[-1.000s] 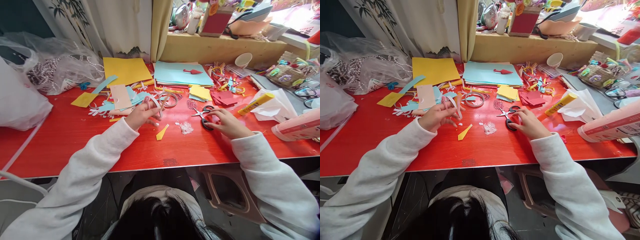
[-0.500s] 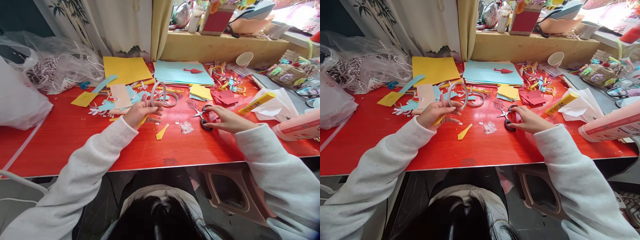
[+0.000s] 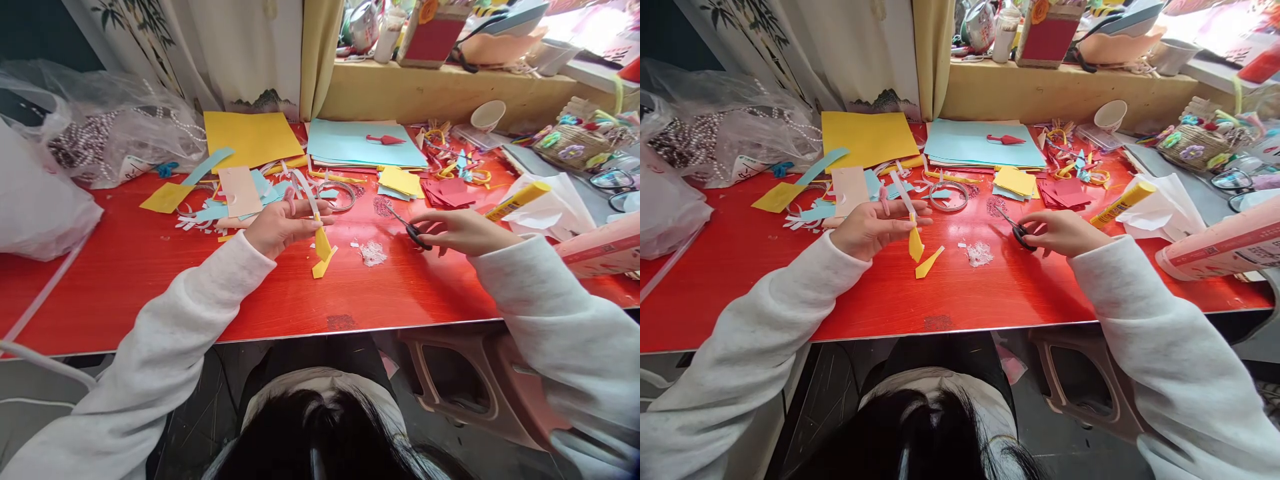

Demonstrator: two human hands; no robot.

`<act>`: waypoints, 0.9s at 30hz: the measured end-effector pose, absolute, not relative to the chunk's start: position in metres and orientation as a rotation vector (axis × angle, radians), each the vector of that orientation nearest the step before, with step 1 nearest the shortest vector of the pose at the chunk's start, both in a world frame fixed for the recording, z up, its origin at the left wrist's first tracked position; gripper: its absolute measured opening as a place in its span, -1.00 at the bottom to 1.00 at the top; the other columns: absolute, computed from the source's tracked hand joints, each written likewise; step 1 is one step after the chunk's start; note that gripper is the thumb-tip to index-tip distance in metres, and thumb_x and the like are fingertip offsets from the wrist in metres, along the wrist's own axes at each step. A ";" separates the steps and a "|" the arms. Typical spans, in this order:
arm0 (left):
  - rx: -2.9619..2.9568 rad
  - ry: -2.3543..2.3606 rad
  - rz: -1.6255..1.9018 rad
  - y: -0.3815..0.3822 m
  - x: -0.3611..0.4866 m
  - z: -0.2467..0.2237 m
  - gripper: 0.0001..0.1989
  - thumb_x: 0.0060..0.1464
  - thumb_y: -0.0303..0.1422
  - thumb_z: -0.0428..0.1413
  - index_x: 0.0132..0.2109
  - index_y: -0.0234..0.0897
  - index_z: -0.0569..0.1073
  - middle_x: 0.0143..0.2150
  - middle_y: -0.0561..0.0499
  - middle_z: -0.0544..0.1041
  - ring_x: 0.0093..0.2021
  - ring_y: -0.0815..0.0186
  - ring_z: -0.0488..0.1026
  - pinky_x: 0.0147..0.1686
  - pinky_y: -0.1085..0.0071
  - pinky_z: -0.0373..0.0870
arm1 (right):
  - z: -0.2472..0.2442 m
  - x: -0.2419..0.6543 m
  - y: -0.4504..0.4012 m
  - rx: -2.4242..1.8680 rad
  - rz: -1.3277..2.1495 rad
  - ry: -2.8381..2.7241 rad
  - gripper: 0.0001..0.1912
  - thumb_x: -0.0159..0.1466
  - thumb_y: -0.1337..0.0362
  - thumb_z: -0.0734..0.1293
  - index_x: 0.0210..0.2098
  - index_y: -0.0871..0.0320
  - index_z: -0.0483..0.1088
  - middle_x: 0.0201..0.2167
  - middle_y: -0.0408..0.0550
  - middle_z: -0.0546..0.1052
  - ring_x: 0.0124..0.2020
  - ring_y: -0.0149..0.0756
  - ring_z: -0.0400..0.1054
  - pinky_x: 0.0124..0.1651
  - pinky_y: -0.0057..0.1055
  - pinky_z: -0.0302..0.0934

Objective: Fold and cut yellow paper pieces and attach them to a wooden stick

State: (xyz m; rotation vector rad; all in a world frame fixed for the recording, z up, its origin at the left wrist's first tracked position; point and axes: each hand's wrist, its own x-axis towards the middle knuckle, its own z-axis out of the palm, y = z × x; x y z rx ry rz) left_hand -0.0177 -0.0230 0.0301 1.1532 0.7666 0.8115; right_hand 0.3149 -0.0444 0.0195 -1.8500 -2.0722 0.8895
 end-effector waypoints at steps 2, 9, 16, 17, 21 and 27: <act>1.159 0.758 0.804 -0.023 -0.017 0.030 -0.68 -0.13 -0.56 0.21 -0.13 -0.39 0.50 -0.06 -0.12 0.52 -0.08 0.21 0.50 0.05 0.22 0.37 | 0.020 0.316 -0.052 -1.769 1.101 -1.852 -0.48 0.09 0.14 0.34 0.02 0.16 0.30 -0.27 0.03 0.47 -0.46 -0.35 0.37 -0.48 -0.35 0.32; 1.200 0.645 0.743 -0.023 -0.017 0.026 -0.62 -0.17 -0.61 0.22 -0.11 -0.36 0.49 -0.06 -0.05 0.53 -0.02 0.23 0.47 0.14 0.22 0.28 | 0.012 0.295 -0.078 -1.374 1.388 -1.623 -0.47 0.09 0.23 0.39 0.06 0.03 0.27 -0.21 -0.05 0.37 -0.28 -0.39 0.31 -0.36 -0.47 0.28; 1.257 0.592 0.675 -0.023 -0.017 0.024 -0.58 -0.19 -0.62 0.23 -0.10 -0.35 0.48 -0.07 -0.05 0.54 0.02 0.18 0.44 0.12 0.14 0.30 | 0.028 0.267 -0.085 -1.134 1.717 -1.680 -0.38 -0.06 0.03 0.47 -0.05 0.08 0.33 -0.26 -0.01 0.39 -0.29 -0.28 0.34 -0.40 -0.42 0.35; 1.268 0.589 0.668 -0.024 -0.016 0.024 -0.59 -0.19 -0.62 0.23 -0.10 -0.35 0.48 -0.07 -0.06 0.54 0.02 0.17 0.44 0.13 0.14 0.29 | 0.031 0.264 -0.084 -1.091 1.738 -1.721 -0.34 -0.10 -0.03 0.46 -0.06 0.09 0.34 -0.22 0.02 0.38 -0.27 -0.26 0.34 -0.42 -0.42 0.34; 1.293 0.597 0.638 -0.025 -0.016 0.027 -0.58 -0.21 -0.62 0.23 -0.10 -0.37 0.48 -0.06 -0.07 0.53 0.03 0.16 0.43 0.16 0.13 0.25 | 0.039 0.253 -0.078 -1.092 1.701 -1.878 -0.37 -0.07 -0.08 0.43 -0.09 0.12 0.39 -0.20 0.04 0.41 -0.32 -0.33 0.30 -0.43 -0.47 0.26; 1.276 0.596 0.579 -0.027 -0.015 0.029 -0.54 -0.23 -0.59 0.25 -0.07 -0.38 0.46 0.05 -0.12 0.46 0.08 0.11 0.39 0.17 0.11 0.24 | 0.037 0.242 -0.068 -1.253 1.734 -1.913 -0.38 -0.08 -0.07 0.43 -0.12 0.18 0.45 -0.48 -0.08 0.40 -0.47 -0.40 0.27 -0.44 -0.44 0.20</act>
